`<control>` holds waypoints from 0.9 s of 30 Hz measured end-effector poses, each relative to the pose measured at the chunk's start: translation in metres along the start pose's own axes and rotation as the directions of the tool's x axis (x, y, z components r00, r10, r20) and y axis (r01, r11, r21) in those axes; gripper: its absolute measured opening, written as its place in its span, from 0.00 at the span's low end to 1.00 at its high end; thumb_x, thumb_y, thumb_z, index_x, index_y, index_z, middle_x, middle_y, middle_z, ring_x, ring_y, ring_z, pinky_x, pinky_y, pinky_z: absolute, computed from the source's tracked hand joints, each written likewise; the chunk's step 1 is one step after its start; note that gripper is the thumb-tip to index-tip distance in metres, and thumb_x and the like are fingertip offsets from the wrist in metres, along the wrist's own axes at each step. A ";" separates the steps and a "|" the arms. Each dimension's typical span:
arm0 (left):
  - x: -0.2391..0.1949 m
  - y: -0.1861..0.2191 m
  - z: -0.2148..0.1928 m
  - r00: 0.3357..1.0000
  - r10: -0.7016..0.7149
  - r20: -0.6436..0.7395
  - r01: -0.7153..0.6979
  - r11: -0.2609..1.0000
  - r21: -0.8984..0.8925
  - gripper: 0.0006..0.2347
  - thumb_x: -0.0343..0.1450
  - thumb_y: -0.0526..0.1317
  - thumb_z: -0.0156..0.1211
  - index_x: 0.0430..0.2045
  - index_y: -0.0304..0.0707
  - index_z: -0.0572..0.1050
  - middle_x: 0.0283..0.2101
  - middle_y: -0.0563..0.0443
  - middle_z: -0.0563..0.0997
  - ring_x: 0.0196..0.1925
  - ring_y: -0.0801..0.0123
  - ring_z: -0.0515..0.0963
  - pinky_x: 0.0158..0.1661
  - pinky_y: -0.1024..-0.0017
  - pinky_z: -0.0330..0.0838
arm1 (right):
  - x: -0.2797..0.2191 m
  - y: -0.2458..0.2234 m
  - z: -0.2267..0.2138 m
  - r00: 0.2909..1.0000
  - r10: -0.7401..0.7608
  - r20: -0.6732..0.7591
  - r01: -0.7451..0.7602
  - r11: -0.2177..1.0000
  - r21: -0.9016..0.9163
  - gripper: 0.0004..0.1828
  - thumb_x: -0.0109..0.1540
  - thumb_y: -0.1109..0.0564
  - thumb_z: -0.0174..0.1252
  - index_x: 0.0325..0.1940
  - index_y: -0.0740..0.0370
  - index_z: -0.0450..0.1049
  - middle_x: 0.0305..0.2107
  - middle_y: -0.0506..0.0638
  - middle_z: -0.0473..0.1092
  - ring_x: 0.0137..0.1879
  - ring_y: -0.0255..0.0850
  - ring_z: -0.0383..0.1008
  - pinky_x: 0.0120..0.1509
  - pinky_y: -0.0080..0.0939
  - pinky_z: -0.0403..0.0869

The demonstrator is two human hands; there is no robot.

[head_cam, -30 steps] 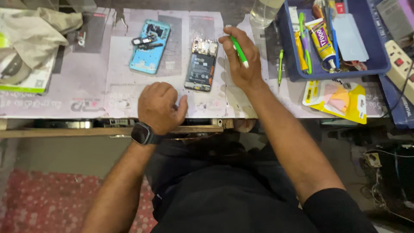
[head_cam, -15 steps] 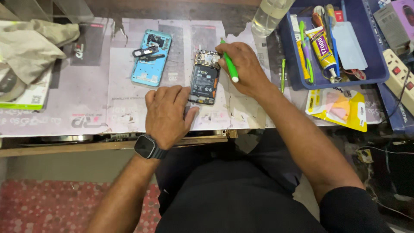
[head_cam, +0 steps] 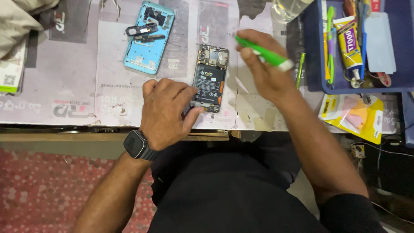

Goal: The person uses a green precision screwdriver and a green utility knife to work on the internal components of a disassembled smartphone. They pry at the battery area and manipulate small parts while the phone's back cover lies nearby on the workbench.

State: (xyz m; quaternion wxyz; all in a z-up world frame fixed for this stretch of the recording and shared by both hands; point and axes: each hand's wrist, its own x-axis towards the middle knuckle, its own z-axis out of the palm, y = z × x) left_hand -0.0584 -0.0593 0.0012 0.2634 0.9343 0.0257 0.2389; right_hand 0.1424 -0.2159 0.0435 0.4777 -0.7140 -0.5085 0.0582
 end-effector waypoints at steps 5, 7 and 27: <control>0.001 -0.004 0.003 1.000 -0.017 -0.018 0.017 1.000 -0.008 0.11 0.68 0.37 0.69 0.43 0.39 0.79 0.41 0.51 0.80 0.46 0.58 0.75 0.50 0.56 0.59 | -0.024 -0.002 -0.010 0.982 0.187 -0.004 -0.181 0.959 0.218 0.12 0.72 0.58 0.58 0.55 0.68 0.75 0.37 0.52 0.76 0.40 0.35 0.77 0.42 0.34 0.75; 0.003 -0.006 0.005 0.999 -0.029 -0.019 0.029 1.000 -0.007 0.10 0.69 0.35 0.67 0.43 0.39 0.79 0.41 0.52 0.80 0.46 0.59 0.75 0.51 0.57 0.60 | -0.032 -0.002 -0.011 0.988 0.155 -0.005 -0.152 0.976 0.158 0.09 0.70 0.60 0.60 0.52 0.68 0.77 0.36 0.52 0.77 0.40 0.35 0.78 0.43 0.33 0.76; 0.003 -0.010 0.004 0.997 -0.072 -0.033 0.069 0.995 -0.077 0.10 0.69 0.33 0.67 0.44 0.38 0.78 0.41 0.52 0.82 0.44 0.60 0.77 0.49 0.59 0.62 | -0.052 0.034 -0.003 0.997 0.001 -0.080 -0.016 0.983 -0.185 0.07 0.65 0.66 0.65 0.45 0.66 0.76 0.30 0.52 0.74 0.28 0.35 0.72 0.32 0.34 0.67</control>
